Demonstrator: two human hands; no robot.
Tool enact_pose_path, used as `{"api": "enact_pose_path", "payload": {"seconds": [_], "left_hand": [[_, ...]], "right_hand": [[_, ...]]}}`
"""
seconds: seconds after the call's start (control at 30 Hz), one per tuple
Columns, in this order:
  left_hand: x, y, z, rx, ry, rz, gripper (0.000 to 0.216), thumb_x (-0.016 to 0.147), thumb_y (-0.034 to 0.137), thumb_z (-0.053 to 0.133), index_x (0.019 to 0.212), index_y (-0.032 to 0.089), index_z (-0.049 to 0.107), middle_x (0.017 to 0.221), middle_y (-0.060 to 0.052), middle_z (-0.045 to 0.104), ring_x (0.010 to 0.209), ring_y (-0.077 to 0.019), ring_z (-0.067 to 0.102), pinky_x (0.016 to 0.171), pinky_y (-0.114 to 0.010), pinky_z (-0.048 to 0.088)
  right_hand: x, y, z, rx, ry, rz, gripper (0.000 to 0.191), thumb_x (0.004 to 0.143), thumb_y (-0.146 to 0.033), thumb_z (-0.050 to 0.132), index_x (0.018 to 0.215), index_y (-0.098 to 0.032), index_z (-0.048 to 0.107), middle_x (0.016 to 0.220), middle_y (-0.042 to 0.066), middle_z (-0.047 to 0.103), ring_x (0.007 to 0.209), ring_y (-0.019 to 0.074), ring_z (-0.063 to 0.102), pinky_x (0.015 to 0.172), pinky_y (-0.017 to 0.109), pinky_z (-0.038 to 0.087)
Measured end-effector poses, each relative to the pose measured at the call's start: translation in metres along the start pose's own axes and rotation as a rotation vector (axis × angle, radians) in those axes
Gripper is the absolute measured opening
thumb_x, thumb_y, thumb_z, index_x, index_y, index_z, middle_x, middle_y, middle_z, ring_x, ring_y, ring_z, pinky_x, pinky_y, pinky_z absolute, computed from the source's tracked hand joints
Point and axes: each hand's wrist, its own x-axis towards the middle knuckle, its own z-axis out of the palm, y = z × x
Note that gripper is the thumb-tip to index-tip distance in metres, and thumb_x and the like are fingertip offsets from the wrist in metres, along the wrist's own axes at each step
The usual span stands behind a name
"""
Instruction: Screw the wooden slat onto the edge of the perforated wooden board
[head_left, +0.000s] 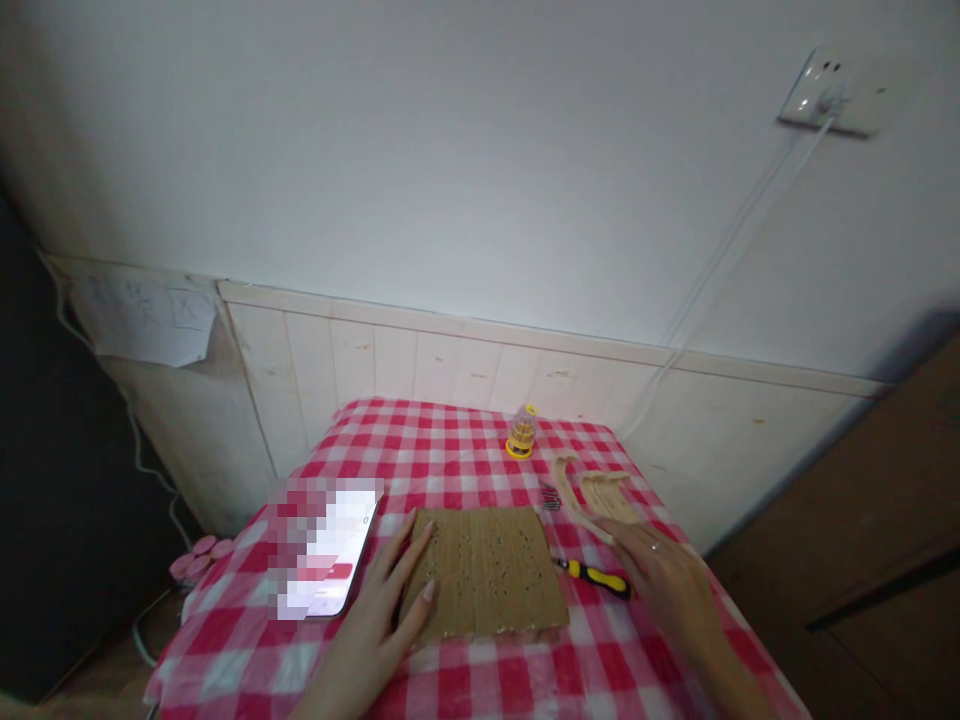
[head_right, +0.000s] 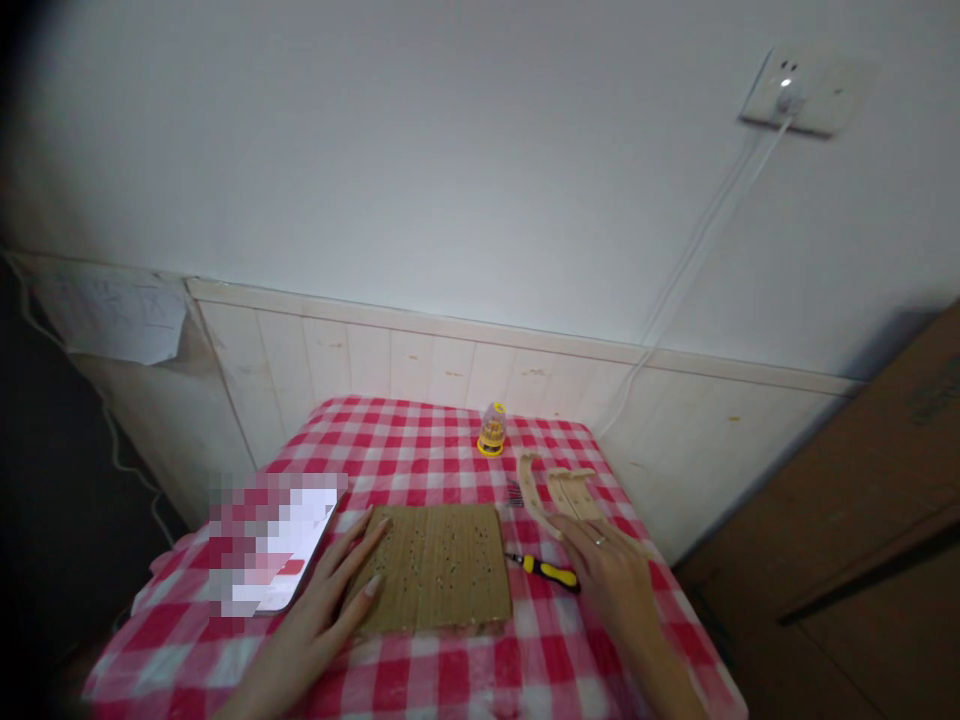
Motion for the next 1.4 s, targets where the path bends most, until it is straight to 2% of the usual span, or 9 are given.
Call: {"api": "enact_pose_path", "payload": {"seconds": [0.13,0.37,0.53,0.8,0.93,1.07,1.17,1.3,1.4], "left_hand": [[0.000,-0.001,-0.001,0.022,-0.012,0.009,0.054,0.107,0.043,0.046,0.161,0.041,0.038,0.175,0.001,0.025,0.160,-0.0330,0.025,0.127,-0.061,0.025],[-0.002,-0.003,0.000,0.064,-0.009,0.028,0.059,0.107,0.037,0.044,0.164,0.040,0.028,0.176,0.000,0.024,0.160,-0.0315,0.026,0.126,-0.059,0.030],[-0.003,-0.003,0.001,0.084,0.016,0.034,0.062,0.106,0.039,0.048,0.164,0.041,0.027,0.175,0.000,0.025,0.160,-0.0324,0.028,0.124,-0.059,0.034],[-0.002,0.000,-0.001,0.106,0.004,0.101,0.055,0.107,0.037,0.049,0.160,0.043,0.036,0.176,0.002,0.021,0.160,-0.0318,0.027,0.123,-0.059,0.037],[-0.002,0.003,-0.001,0.107,0.010,0.115,0.055,0.107,0.035,0.049,0.160,0.043,0.035,0.175,0.001,0.026,0.159,-0.0302,0.029,0.124,-0.059,0.035],[-0.002,0.005,0.000,0.094,0.031,0.135,0.054,0.107,0.035,0.050,0.159,0.041,0.039,0.174,0.000,0.030,0.159,-0.0291,0.031,0.125,-0.058,0.035],[-0.002,0.006,-0.001,0.058,0.027,0.110,0.053,0.106,0.038,0.051,0.158,0.038,0.043,0.174,-0.001,0.028,0.159,-0.0295,0.031,0.126,-0.056,0.033],[0.001,0.009,-0.009,-0.031,0.023,-0.044,0.051,0.108,0.046,0.043,0.156,0.032,0.048,0.173,-0.004,0.032,0.159,-0.0309,0.028,0.126,-0.059,0.029],[0.004,0.015,-0.015,-0.064,0.029,-0.123,0.056,0.107,0.050,0.040,0.158,0.028,0.046,0.172,-0.005,0.034,0.161,-0.0311,0.023,0.127,-0.060,0.025]], "right_hand": [[-0.016,0.020,0.012,-0.088,-0.058,0.019,0.038,0.098,-0.016,0.049,0.119,-0.024,0.079,0.109,0.009,0.084,0.099,0.0289,0.079,0.085,0.040,0.063],[-0.025,0.040,0.020,-0.257,0.060,-0.221,0.042,0.092,-0.006,0.048,0.116,-0.022,0.078,0.103,0.006,0.085,0.092,0.0267,0.079,0.076,0.036,0.061],[-0.021,0.034,0.018,-0.257,0.100,-0.245,0.032,0.098,-0.018,0.049,0.114,-0.020,0.076,0.107,0.009,0.084,0.093,0.0281,0.078,0.079,0.041,0.061],[-0.003,-0.013,0.002,-0.033,0.072,-0.169,0.040,0.100,-0.030,0.050,0.135,-0.021,0.068,0.126,0.014,0.077,0.113,0.0308,0.073,0.095,0.049,0.058],[0.015,-0.064,-0.001,0.271,-0.115,-0.232,0.052,0.102,-0.038,0.055,0.153,-0.030,0.053,0.149,0.009,0.065,0.136,0.0280,0.061,0.112,0.051,0.050],[0.023,-0.100,0.008,0.431,-0.331,-0.179,0.068,0.102,-0.048,0.058,0.163,-0.028,0.038,0.165,0.009,0.045,0.152,0.0300,0.044,0.122,0.054,0.040],[0.019,-0.106,0.020,0.478,-0.385,-0.137,0.066,0.102,-0.050,0.057,0.162,-0.028,0.039,0.166,0.009,0.044,0.153,0.0319,0.041,0.124,0.059,0.036],[0.005,-0.093,0.036,0.454,-0.243,0.005,0.059,0.105,-0.049,0.049,0.160,-0.028,0.044,0.168,0.009,0.041,0.157,0.0333,0.033,0.123,0.058,0.039],[-0.008,-0.083,0.047,0.421,-0.159,0.158,0.061,0.106,-0.052,0.043,0.158,-0.020,0.049,0.162,0.013,0.049,0.151,0.0363,0.043,0.121,0.061,0.041]]}}
